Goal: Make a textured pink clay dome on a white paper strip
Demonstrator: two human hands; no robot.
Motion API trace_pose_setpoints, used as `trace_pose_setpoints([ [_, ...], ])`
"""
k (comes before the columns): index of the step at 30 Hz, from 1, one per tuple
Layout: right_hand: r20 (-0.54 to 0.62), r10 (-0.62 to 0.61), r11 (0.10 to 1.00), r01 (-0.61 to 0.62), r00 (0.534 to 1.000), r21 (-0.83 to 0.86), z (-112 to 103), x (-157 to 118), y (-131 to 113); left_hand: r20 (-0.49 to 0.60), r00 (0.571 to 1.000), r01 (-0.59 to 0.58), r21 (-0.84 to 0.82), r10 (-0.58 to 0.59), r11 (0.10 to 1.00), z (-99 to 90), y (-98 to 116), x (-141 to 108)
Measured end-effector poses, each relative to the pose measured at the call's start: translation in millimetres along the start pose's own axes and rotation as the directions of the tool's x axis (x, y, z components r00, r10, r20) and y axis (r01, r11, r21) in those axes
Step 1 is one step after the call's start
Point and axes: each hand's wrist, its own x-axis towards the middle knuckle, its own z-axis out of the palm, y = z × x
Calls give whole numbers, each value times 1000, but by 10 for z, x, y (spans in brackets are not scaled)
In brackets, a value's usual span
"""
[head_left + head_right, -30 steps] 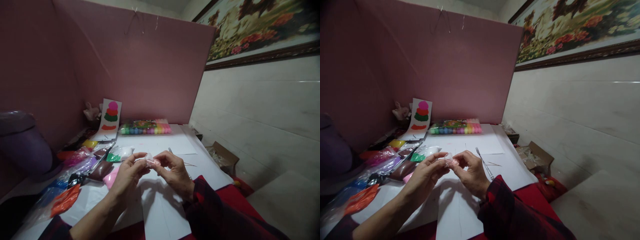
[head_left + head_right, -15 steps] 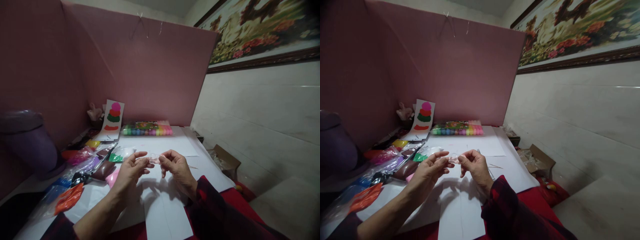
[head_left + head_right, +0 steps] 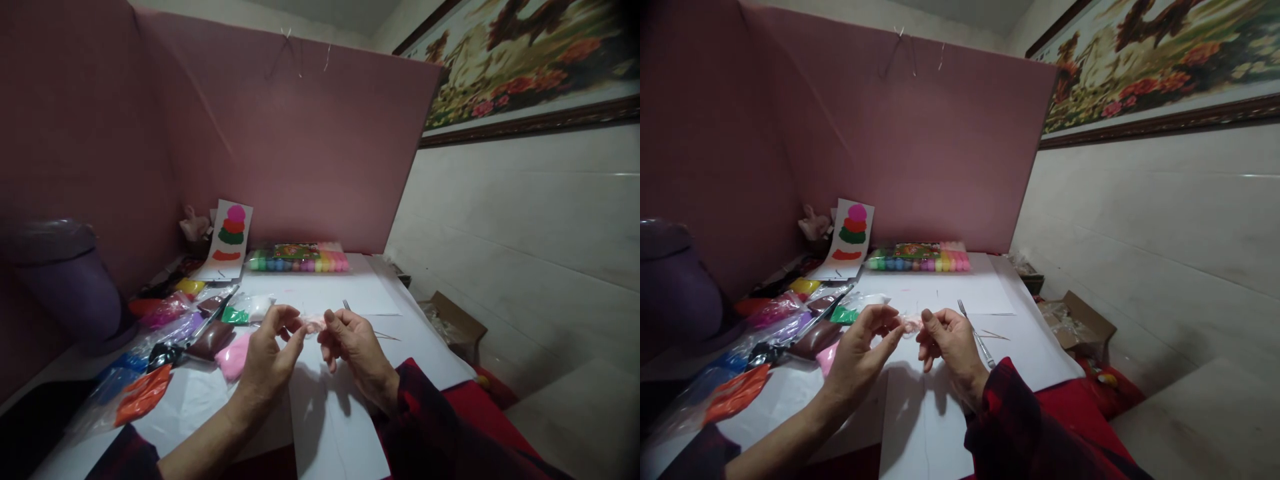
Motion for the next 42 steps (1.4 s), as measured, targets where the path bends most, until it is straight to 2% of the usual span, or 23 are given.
trace_pose_setpoints([
  [5,-26,-176,984,176,984,-34,-23,36,22,64,994,96,-81,-91,992,-5,-75,-7],
  [7,12,-183,981,184,983,-61,-21,37,10,68,989,136,-121,-128,983,-8,-66,0],
  [9,18,-169,980,170,986,-107,-19,29,-5,16,991,130,-98,-129,987,-25,-21,8],
  [11,-24,-167,979,163,986,-122,-21,21,-14,-47,992,120,-34,-121,992,-51,41,13],
  [13,-61,-176,979,168,983,-120,-30,19,-11,-50,990,134,16,-133,991,-72,90,12],
  [15,-69,-193,975,183,979,-127,-42,23,2,-19,995,103,74,-102,992,-76,102,6],
  [18,-64,-219,969,208,974,-136,-51,30,22,16,1000,-27,179,24,984,-50,56,-5],
  [20,-53,-225,968,217,973,-127,-45,27,27,40,997,-73,203,66,976,-28,14,-10],
  [23,-14,-225,969,222,974,-105,-22,4,22,62,997,-56,198,44,979,-12,-23,-17],
  [27,66,-211,969,217,975,-120,16,-48,7,15,1000,-18,278,14,961,-17,-29,-29],
  [32,84,-218,957,230,972,-174,32,-78,4,14,987,-147,449,157,881,-40,-39,-22],
  [34,75,-235,950,245,969,-193,27,-74,9,27,984,-166,463,173,870,-55,-32,-10],
  [36,51,-256,941,261,965,-214,20,-67,14,40,991,-132,415,127,900,-71,-8,6],
  [38,26,-275,931,273,961,-243,15,-61,14,64,997,-49,293,32,955,-83,24,28],
  [40,3,-285,924,275,959,-266,9,-57,2,124,988,87,77,-96,993,-86,47,56],
  [42,-15,-264,932,252,964,-260,1,-51,-18,241,946,265,-188,-218,946,-82,49,86],
])
